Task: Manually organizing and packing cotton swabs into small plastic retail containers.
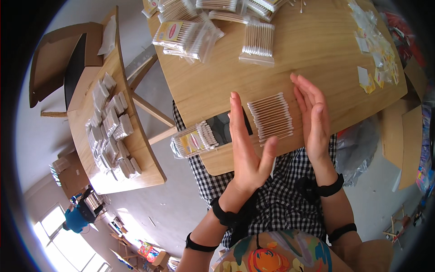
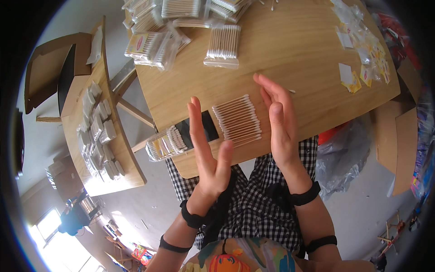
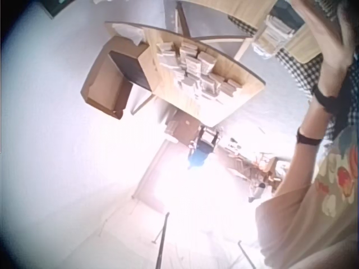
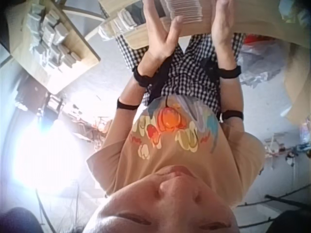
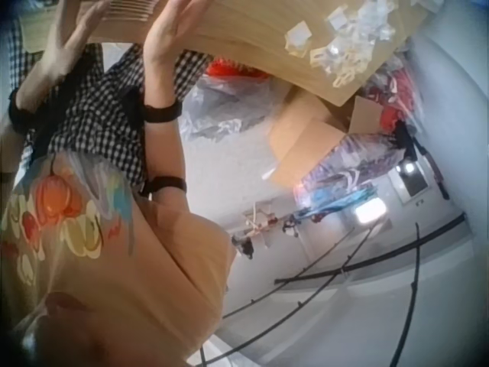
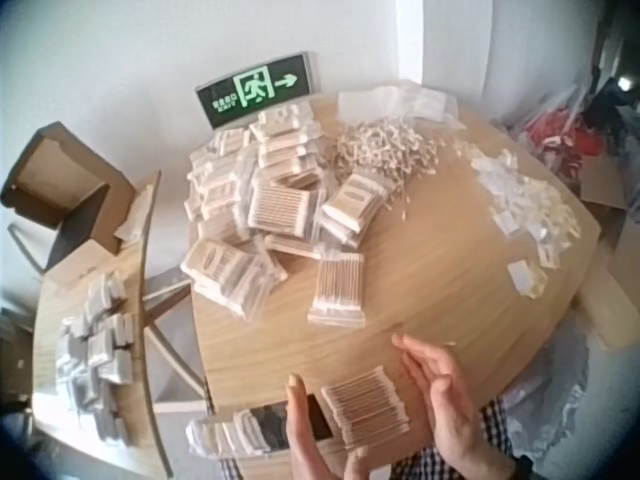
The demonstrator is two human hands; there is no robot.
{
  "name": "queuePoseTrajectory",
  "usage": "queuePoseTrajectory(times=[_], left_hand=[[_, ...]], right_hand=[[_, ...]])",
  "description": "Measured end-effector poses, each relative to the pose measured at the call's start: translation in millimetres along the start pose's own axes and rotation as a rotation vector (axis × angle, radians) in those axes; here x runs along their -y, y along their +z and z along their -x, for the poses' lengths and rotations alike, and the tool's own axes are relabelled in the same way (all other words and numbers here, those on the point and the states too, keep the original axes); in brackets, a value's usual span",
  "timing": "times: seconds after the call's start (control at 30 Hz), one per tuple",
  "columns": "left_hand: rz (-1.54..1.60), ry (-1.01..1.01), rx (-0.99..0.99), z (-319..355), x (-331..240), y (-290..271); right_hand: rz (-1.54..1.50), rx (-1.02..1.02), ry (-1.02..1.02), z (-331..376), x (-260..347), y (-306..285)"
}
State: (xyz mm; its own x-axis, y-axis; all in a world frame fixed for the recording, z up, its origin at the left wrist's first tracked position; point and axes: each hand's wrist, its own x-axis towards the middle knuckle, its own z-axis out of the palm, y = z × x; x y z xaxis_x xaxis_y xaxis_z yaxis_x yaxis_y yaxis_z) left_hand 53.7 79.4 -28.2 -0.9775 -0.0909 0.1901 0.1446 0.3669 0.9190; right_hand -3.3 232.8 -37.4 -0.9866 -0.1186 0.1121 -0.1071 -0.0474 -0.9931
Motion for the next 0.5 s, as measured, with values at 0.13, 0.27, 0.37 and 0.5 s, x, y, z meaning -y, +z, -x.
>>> queuePoseTrajectory(times=[0.13, 0.27, 0.37, 0.5], left_hand=[[-0.413, 0.021, 0.167, 12.0, -4.4, 1.7], [-0.381, 0.036, 0.107, 1.1, 7.6, 2.5], [-0.102, -0.02, 0.044, -6.1, 5.6, 3.3], [0.422, -0.126, -0.154, -7.0, -4.0, 19.3]], right_hand=[[0.01, 0.012, -0.011, 1.2, -0.4, 2.2], [0.018, 0.015, -0.005, 2.7, -2.0, 2.6], [-0.005, -0.015, -0.008, -1.4, -0.3, 3.7], [-0.033, -0.012, -0.027, -2.4, -3.1, 15.0]])
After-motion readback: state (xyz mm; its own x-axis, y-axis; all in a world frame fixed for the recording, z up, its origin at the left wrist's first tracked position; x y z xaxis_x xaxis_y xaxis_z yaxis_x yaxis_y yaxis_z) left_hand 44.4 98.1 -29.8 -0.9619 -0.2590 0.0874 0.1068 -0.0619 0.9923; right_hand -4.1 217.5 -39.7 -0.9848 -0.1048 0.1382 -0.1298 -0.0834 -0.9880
